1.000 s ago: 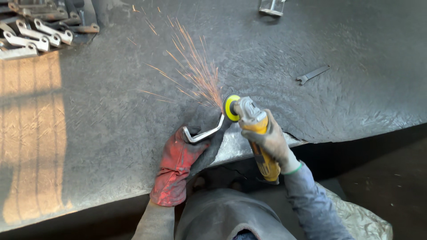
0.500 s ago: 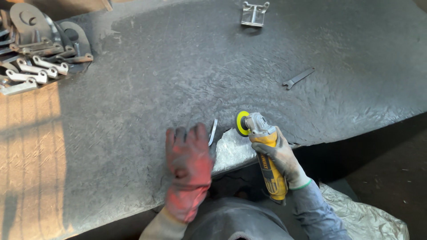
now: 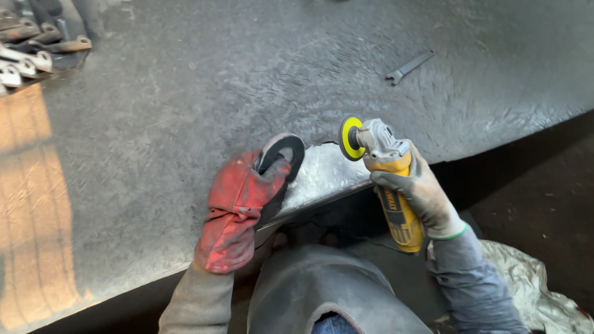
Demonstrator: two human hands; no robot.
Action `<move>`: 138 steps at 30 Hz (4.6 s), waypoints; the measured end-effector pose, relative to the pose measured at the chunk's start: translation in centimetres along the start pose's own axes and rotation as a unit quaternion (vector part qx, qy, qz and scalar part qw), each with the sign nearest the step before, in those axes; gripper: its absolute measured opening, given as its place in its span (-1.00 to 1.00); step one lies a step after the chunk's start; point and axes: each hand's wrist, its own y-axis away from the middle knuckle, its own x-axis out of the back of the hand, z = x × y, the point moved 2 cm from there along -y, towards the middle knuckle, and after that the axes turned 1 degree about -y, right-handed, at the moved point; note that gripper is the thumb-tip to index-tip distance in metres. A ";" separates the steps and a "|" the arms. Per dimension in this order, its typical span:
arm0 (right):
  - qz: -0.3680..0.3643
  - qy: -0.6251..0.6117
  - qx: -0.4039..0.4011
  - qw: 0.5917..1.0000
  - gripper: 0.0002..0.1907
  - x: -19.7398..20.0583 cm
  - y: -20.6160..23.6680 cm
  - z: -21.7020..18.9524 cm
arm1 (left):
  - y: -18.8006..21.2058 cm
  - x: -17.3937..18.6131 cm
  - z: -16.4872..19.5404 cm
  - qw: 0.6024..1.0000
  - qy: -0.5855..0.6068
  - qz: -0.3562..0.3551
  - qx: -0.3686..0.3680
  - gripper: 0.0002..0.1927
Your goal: The person holds small metal brackets against a work surface and grinds their edges with an angle grinder, producing sparks. They reposition and turn each bracket to grind different sides, then set finished brackets aside and pick up the next one.
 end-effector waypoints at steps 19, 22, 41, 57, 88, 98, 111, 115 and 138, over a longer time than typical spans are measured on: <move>-0.209 0.382 0.023 0.900 -0.27 -7.8 -1.0 -11.6 | 2.6 2.0 -1.0 0.996 0.062 0.002 -0.071 -0.65; -0.229 0.236 0.018 0.944 -0.33 -7.8 -1.7 -8.8 | 3.0 2.3 -2.4 0.988 0.147 -0.012 0.041 -0.60; -0.273 0.054 -0.055 0.959 -0.42 -11.1 -0.5 5.3 | 2.6 3.4 -7.2 0.962 0.190 0.113 0.163 -0.43; -0.214 -0.005 -0.123 0.969 -0.52 -14.4 -9.2 4.7 | 0.9 -1.5 -11.6 0.939 0.008 0.284 0.195 -0.43; -0.117 -0.066 -0.011 0.991 -0.51 -10.3 -5.6 7.8 | -1.2 1.6 -12.3 0.946 0.080 0.108 0.296 -0.24; -0.131 -0.186 -0.093 0.969 -0.52 -8.3 -8.7 12.4 | -1.0 -0.1 -13.5 0.954 0.115 0.171 0.216 -0.36; -0.148 -0.213 -0.064 0.964 -0.47 -8.0 -8.7 12.8 | -1.6 1.0 -13.4 0.953 0.153 0.137 0.223 -0.39; -0.155 -0.221 -0.085 0.959 -0.48 -7.7 -8.7 12.9 | -1.5 0.8 -13.1 0.950 0.152 0.140 0.235 -0.40; -0.133 -0.221 -0.059 0.964 -0.58 -6.2 -8.4 9.9 | 1.1 3.2 -8.1 0.938 0.222 0.210 0.165 -0.40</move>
